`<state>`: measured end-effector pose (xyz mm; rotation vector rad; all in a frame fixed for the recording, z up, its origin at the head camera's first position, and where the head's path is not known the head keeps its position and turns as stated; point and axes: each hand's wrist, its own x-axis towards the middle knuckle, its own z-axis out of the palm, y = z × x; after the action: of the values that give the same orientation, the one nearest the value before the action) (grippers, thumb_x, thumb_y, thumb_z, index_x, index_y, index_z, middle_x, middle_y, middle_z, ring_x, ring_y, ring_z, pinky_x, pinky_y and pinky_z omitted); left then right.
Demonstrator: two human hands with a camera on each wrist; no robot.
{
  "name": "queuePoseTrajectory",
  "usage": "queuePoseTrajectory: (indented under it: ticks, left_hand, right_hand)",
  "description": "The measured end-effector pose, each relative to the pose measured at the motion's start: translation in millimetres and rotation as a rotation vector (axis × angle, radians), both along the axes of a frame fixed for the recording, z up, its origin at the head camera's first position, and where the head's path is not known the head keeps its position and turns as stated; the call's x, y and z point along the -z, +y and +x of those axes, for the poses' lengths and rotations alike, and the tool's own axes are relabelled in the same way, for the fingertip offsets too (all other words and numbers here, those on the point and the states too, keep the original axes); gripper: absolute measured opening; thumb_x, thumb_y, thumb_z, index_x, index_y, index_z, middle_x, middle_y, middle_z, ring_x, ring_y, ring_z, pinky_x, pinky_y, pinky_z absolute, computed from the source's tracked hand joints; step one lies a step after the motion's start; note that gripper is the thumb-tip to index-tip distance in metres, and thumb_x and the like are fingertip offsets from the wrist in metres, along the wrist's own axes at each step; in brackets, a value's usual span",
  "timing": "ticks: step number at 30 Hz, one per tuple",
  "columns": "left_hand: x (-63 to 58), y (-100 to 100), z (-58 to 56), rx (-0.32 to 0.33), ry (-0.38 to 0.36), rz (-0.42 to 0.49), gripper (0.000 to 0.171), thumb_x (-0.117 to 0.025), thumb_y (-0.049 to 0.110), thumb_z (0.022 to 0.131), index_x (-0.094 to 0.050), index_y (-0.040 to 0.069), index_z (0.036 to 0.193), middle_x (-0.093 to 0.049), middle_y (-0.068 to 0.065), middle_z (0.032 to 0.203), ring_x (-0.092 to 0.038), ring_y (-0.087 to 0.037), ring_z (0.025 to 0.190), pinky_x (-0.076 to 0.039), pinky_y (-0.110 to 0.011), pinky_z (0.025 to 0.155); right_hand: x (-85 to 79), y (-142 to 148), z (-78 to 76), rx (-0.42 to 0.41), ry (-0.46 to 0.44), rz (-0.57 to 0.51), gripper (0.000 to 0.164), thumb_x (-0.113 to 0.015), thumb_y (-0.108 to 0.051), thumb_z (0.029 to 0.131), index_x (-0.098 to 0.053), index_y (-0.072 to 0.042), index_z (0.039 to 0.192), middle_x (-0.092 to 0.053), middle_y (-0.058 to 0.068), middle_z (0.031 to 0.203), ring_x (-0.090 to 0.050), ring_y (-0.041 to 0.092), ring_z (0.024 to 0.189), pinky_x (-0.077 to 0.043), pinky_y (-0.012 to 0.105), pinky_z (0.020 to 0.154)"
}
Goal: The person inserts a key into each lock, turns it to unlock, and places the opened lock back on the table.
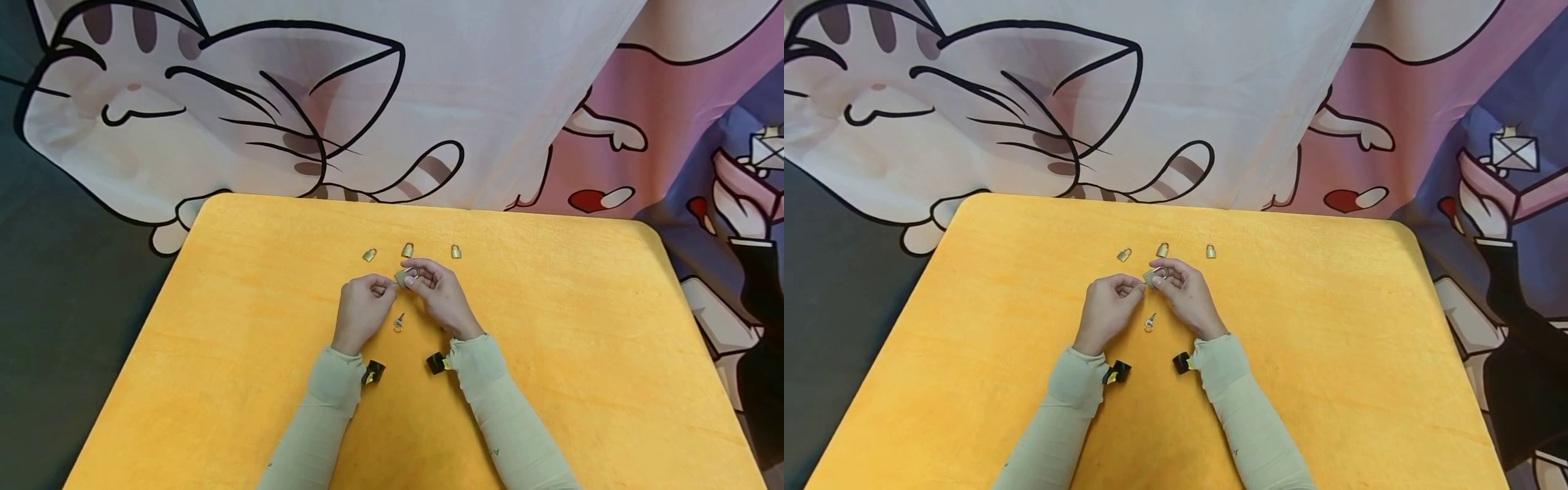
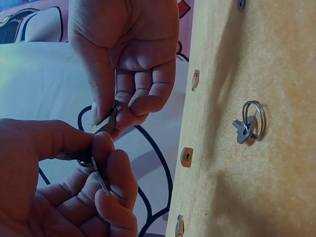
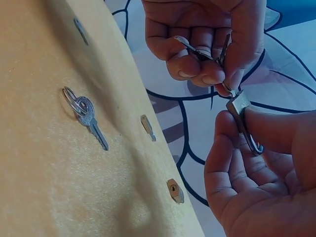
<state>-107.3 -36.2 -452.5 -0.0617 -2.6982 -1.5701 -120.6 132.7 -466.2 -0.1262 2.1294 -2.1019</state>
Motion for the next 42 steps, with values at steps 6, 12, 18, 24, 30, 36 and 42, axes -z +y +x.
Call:
queuePoseTrajectory:
  ticks: [6,12,18,24,30,36,42]
  left_hand:
    - [0.5,-0.2,-0.1,0.010,-0.006,0.005,0.012,-0.073,0.015,0.091,-0.077,0.005,0.088,-0.070,0.000,0.073,-0.064,-0.011,0.061,-0.054,-0.031,0.060]
    - [0.0,0.4,-0.1,0.015,-0.011,0.016,0.011,-0.073,0.014,0.091,-0.078,0.004,0.088,-0.071,-0.001,0.073,-0.064,-0.011,0.060,-0.053,-0.031,0.058]
    - [1.1,0.8,-1.2,0.017,-0.004,-0.007,0.010,-0.074,0.014,0.090,-0.077,0.005,0.088,-0.071,-0.001,0.073,-0.064,-0.010,0.061,-0.054,-0.030,0.059]
    - [-0.1,1.3,0.2,0.032,0.007,-0.015,0.009,-0.074,0.013,0.091,-0.077,0.005,0.089,-0.072,0.000,0.074,-0.066,-0.009,0.062,-0.054,-0.030,0.059]
    - [-0.1,3.2,1.2,0.035,0.042,-0.043,0.009,-0.074,0.013,0.091,-0.077,0.005,0.090,-0.073,0.000,0.075,-0.065,-0.008,0.062,-0.054,-0.029,0.059]
    - [-0.1,4.1,2.0,0.037,0.068,-0.057,0.009,-0.075,0.013,0.090,-0.078,0.005,0.090,-0.072,-0.001,0.075,-0.064,-0.008,0.060,-0.053,-0.029,0.058]
    - [0.2,3.3,2.9,0.042,0.070,-0.044,0.008,-0.077,0.014,0.089,-0.078,0.006,0.086,-0.072,0.000,0.072,-0.063,-0.007,0.059,-0.053,-0.029,0.056]
  right_hand:
    - [-1.0,0.9,0.2,-0.003,0.001,0.043,0.028,-0.064,-0.005,0.098,-0.066,0.000,0.126,-0.067,0.015,0.104,-0.062,0.018,0.087,-0.052,0.034,0.078]
    - [-1.2,0.7,-0.5,-0.005,-0.006,0.047,0.029,-0.064,-0.005,0.098,-0.065,0.001,0.126,-0.067,0.014,0.103,-0.061,0.019,0.087,-0.051,0.033,0.077]
    - [-1.0,0.8,-1.3,0.003,-0.014,0.054,0.030,-0.065,-0.006,0.098,-0.066,0.001,0.126,-0.068,0.013,0.103,-0.062,0.015,0.088,-0.052,0.034,0.078]
    - [-2.7,1.2,-0.7,0.032,-0.065,0.012,0.036,-0.067,-0.004,0.096,-0.063,0.000,0.132,-0.069,0.014,0.103,-0.065,0.023,0.090,-0.052,0.031,0.074]
    - [-1.3,1.6,-0.9,0.045,-0.064,0.006,0.035,-0.068,-0.004,0.096,-0.063,0.004,0.130,-0.069,0.013,0.098,-0.063,0.036,0.090,-0.048,0.028,0.066]
    - [1.9,2.4,-1.7,0.044,-0.054,0.011,0.032,-0.068,-0.005,0.096,-0.065,0.004,0.126,-0.068,0.009,0.091,-0.056,0.046,0.086,-0.044,0.025,0.060]
    - [2.8,3.1,-1.2,0.055,-0.059,-0.005,0.031,-0.070,-0.006,0.095,-0.066,0.005,0.123,-0.069,0.008,0.090,-0.059,0.031,0.079,-0.047,0.025,0.063]
